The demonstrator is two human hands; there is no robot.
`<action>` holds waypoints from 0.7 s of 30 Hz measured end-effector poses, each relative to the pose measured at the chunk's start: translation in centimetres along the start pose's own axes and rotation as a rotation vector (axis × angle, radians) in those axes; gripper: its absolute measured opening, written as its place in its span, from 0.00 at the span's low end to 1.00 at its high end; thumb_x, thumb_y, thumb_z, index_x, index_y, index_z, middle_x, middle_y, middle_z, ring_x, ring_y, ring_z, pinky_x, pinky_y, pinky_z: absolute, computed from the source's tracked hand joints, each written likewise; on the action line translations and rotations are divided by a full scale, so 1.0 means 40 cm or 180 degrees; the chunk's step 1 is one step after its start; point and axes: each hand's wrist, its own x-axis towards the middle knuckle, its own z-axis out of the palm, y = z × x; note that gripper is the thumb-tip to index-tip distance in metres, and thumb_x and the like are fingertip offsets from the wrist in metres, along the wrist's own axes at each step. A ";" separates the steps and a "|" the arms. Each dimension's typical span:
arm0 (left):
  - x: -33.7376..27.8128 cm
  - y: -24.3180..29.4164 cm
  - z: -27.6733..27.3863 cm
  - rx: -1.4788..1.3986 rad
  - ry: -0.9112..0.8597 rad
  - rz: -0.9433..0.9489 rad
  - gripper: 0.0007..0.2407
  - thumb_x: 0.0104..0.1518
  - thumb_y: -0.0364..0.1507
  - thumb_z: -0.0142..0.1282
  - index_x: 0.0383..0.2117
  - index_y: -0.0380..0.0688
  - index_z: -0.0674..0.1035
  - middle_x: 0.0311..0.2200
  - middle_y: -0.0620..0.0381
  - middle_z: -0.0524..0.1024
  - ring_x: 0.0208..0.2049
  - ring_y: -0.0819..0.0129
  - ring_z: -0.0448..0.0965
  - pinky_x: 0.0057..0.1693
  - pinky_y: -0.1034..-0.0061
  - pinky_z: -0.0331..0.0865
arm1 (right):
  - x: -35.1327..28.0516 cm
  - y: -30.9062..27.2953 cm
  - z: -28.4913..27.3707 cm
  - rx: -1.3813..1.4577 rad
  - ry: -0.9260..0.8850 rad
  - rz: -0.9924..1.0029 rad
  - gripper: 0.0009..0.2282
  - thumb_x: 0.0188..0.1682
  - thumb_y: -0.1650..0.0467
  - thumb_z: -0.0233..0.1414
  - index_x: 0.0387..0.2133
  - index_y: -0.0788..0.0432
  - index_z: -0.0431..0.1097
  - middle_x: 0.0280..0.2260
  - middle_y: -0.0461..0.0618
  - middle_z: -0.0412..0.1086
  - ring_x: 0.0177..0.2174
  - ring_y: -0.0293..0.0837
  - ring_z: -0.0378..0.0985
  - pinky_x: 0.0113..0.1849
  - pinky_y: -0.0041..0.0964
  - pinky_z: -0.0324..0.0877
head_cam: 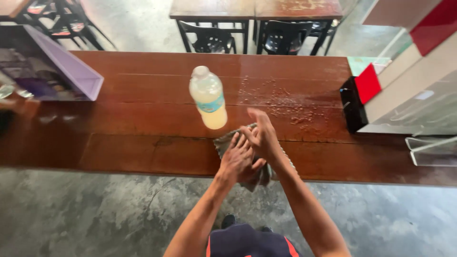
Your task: Wiping down a wooden bar counter with a cloth and cleaning solution.
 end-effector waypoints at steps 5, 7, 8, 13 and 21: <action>0.117 0.008 0.018 0.0261 -0.0425 0.0251 0.35 0.56 0.45 0.49 0.70 0.41 0.57 0.73 0.52 0.49 0.75 0.57 0.40 0.74 0.55 0.36 | -0.133 0.058 -0.096 -0.0575 -0.0056 -0.0001 0.28 0.57 0.57 0.49 0.63 0.65 0.57 0.61 0.66 0.61 0.62 0.62 0.64 0.61 0.51 0.60; 0.159 0.012 0.033 0.0451 -0.0593 0.0431 0.35 0.54 0.42 0.51 0.70 0.44 0.57 0.73 0.53 0.48 0.75 0.57 0.39 0.73 0.55 0.36 | -0.134 0.082 -0.117 -0.1157 -0.0036 -0.0406 0.29 0.59 0.57 0.46 0.65 0.67 0.54 0.64 0.68 0.58 0.62 0.65 0.61 0.62 0.53 0.57; 0.174 0.012 0.052 0.0213 -0.0528 0.0432 0.34 0.55 0.40 0.51 0.70 0.42 0.58 0.73 0.52 0.49 0.74 0.57 0.40 0.73 0.53 0.36 | -0.131 0.094 -0.127 -0.1643 -0.0126 -0.0419 0.30 0.59 0.55 0.44 0.65 0.67 0.54 0.63 0.67 0.58 0.63 0.64 0.60 0.61 0.55 0.56; 0.175 0.124 0.038 -0.0334 -0.0078 -0.0498 0.35 0.57 0.39 0.51 0.68 0.27 0.56 0.71 0.38 0.48 0.74 0.49 0.40 0.75 0.52 0.37 | -0.135 0.140 -0.244 -0.2535 -0.0483 -0.0246 0.28 0.59 0.55 0.40 0.67 0.62 0.55 0.66 0.58 0.58 0.66 0.56 0.57 0.61 0.62 0.52; 0.187 0.260 0.191 -0.0095 0.0119 -0.0738 0.36 0.57 0.41 0.46 0.66 0.24 0.54 0.70 0.27 0.46 0.72 0.38 0.38 0.72 0.50 0.31 | -0.226 0.172 -0.301 -0.2255 -0.0447 -0.0157 0.27 0.53 0.68 0.44 0.66 0.69 0.54 0.68 0.67 0.53 0.68 0.60 0.53 0.65 0.66 0.48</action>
